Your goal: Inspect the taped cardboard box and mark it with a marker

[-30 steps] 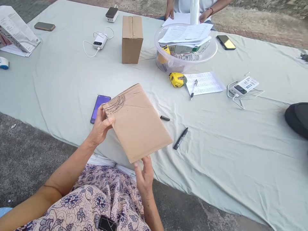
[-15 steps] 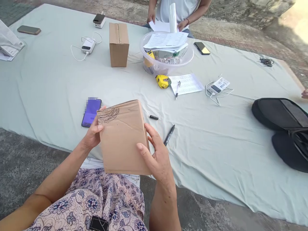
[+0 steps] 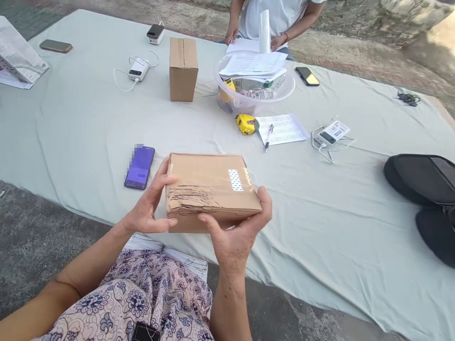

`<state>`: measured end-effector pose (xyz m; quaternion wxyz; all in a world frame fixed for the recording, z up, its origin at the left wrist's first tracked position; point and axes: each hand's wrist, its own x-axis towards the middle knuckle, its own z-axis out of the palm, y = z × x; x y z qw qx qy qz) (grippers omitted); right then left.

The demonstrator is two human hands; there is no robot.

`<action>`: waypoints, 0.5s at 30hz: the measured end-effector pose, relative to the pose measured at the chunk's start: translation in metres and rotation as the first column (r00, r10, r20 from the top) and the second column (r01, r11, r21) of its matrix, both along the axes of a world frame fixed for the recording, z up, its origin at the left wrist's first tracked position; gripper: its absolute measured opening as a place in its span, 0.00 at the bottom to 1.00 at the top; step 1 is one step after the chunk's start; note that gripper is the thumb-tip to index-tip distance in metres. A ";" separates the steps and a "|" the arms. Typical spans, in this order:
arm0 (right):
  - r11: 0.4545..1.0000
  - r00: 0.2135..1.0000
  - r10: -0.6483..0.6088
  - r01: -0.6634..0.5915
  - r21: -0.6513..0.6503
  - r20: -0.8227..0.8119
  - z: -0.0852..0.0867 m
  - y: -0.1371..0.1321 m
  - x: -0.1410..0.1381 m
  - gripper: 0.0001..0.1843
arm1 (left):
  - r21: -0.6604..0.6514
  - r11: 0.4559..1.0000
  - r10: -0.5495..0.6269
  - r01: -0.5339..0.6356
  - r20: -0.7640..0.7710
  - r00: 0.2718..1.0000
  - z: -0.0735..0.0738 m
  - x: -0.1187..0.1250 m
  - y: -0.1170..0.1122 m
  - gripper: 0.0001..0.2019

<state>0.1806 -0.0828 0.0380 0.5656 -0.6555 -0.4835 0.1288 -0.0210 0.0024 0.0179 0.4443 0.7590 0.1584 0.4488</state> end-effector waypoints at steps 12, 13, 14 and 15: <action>0.993 0.998 -0.048 0.052 -0.108 0.040 0.009 -0.012 -0.014 0.50 | -0.238 0.963 0.140 -0.128 0.033 0.990 -0.005 0.019 -0.020 0.29; 0.994 0.998 -0.046 0.050 -0.101 0.038 0.011 -0.012 -0.014 0.49 | -0.234 0.963 0.145 -0.133 0.035 0.989 -0.005 0.020 -0.020 0.29; 0.995 0.998 -0.045 0.050 -0.092 0.047 0.014 -0.011 -0.015 0.47 | -0.232 0.962 0.156 -0.143 0.038 0.987 -0.005 0.021 -0.019 0.28; 0.995 0.997 -0.047 0.052 -0.081 0.067 0.015 -0.009 -0.016 0.46 | -0.231 0.960 0.171 -0.157 0.040 0.985 -0.004 0.021 -0.019 0.27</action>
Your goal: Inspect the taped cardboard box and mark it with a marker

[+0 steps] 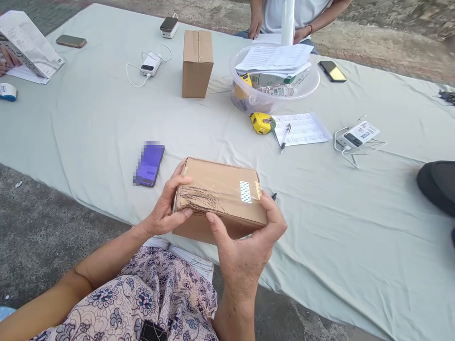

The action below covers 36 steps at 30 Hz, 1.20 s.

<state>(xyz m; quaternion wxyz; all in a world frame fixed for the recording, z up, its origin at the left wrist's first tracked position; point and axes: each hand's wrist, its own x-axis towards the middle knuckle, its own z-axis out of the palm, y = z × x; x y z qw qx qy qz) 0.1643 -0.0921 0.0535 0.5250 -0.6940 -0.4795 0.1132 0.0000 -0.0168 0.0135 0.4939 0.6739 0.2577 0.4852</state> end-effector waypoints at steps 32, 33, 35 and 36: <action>0.989 0.903 0.002 -0.064 0.130 0.430 -0.001 0.019 -0.001 0.19 | -0.309 0.944 -0.137 0.118 -0.040 0.990 -0.052 -0.011 -0.005 0.68; 0.989 0.904 -0.012 -0.053 0.140 0.428 -0.003 0.020 -0.002 0.19 | -0.316 0.941 -0.139 0.121 -0.036 0.990 -0.051 -0.011 -0.004 0.67; 0.986 0.906 -0.034 -0.038 0.160 0.422 -0.006 0.023 -0.003 0.18 | -0.318 0.939 -0.148 0.129 -0.037 0.988 -0.049 -0.011 -0.003 0.66; 0.985 0.908 -0.039 -0.034 0.166 0.418 -0.008 0.025 -0.003 0.18 | -0.311 0.941 -0.152 0.132 -0.043 0.987 -0.049 -0.011 -0.002 0.66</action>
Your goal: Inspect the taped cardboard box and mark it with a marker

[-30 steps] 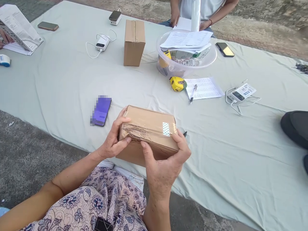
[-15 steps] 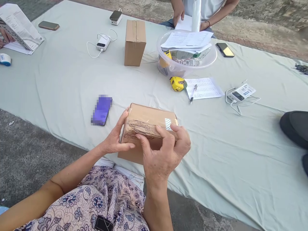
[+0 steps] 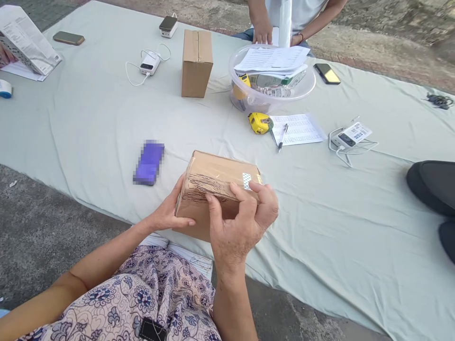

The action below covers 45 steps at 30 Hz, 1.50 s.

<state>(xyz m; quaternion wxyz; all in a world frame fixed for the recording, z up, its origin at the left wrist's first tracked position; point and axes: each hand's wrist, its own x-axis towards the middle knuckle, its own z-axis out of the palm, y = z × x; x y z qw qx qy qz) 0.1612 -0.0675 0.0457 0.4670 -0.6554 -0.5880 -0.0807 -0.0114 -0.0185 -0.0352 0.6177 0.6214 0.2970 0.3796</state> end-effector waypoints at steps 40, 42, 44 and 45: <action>0.977 0.930 0.212 -0.199 0.076 -0.298 0.002 -0.012 0.022 0.30 | 0.132 0.991 0.020 -0.010 -0.076 0.997 -0.006 -0.001 -0.004 0.66; 0.982 0.858 0.139 -0.055 0.181 -0.495 -0.008 -0.008 0.045 0.24 | 0.124 0.992 0.010 -0.002 -0.069 0.998 -0.005 -0.002 -0.004 0.66; 0.985 0.860 -0.153 0.174 -0.002 -0.487 -0.026 0.000 0.074 0.22 | 0.115 0.993 0.008 0.000 -0.065 0.998 -0.005 -0.003 -0.005 0.66; 0.956 0.862 -0.288 0.230 -0.183 -0.417 -0.036 0.006 0.090 0.24 | 0.112 0.994 0.008 -0.001 -0.063 0.998 -0.005 -0.003 -0.005 0.66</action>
